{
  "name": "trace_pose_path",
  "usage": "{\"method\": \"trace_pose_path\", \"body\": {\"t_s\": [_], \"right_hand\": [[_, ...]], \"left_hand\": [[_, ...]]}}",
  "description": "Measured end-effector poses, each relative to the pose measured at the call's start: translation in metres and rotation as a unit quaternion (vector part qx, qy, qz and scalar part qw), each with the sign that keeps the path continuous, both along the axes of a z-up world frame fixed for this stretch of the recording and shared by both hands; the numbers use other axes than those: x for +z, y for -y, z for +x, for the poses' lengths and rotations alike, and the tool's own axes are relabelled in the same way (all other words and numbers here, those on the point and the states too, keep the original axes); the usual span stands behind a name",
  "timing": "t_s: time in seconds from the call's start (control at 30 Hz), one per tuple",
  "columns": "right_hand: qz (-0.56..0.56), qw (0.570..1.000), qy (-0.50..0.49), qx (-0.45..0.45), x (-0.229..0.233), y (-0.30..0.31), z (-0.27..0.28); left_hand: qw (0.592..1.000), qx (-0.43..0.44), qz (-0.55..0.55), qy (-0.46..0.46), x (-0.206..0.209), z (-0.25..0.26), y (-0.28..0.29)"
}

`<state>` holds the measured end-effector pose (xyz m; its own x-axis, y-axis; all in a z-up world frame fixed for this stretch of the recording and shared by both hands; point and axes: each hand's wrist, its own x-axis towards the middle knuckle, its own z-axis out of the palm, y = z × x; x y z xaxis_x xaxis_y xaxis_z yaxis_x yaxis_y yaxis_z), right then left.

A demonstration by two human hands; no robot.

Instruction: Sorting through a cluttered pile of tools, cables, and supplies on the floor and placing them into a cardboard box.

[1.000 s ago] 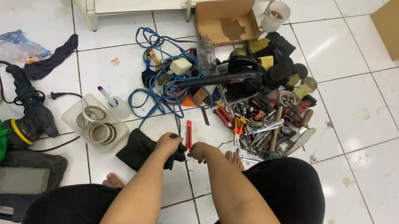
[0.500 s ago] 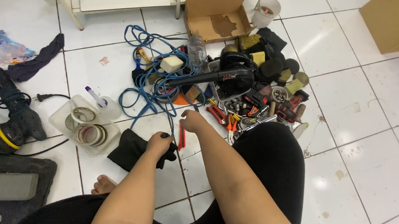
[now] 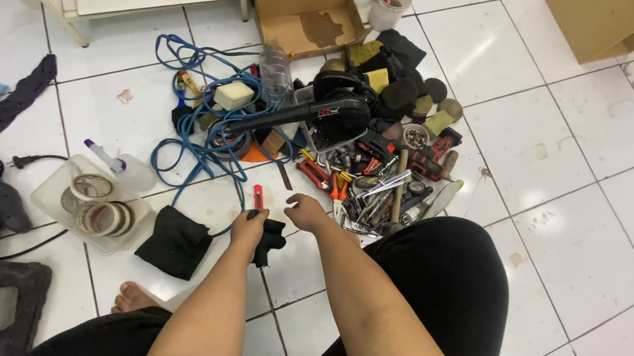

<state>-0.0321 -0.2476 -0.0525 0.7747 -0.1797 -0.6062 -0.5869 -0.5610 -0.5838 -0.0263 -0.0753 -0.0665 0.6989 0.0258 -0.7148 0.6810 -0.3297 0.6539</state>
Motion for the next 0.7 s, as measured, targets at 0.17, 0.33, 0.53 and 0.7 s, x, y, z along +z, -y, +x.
{"method": "trace_pose_path", "body": {"t_s": [0.17,0.33,0.53,0.7], "right_hand": [[0.015,0.999,0.03,-0.015,-0.011,0.017,0.006],[-0.021,0.999,0.028,0.027,-0.03,0.04,0.003],[0.004,0.999,0.028,0.016,-0.054,0.063,-0.008],[0.002,1.0,0.005,0.026,-0.038,0.061,-0.01]], "left_hand": [[0.997,0.055,-0.046,0.014,0.103,-0.009,0.045],[0.993,0.06,-0.09,0.051,0.122,-0.014,0.076],[0.999,-0.01,-0.048,0.014,0.103,-0.016,0.085],[0.999,-0.04,0.001,-0.002,0.029,0.002,0.074]]}}
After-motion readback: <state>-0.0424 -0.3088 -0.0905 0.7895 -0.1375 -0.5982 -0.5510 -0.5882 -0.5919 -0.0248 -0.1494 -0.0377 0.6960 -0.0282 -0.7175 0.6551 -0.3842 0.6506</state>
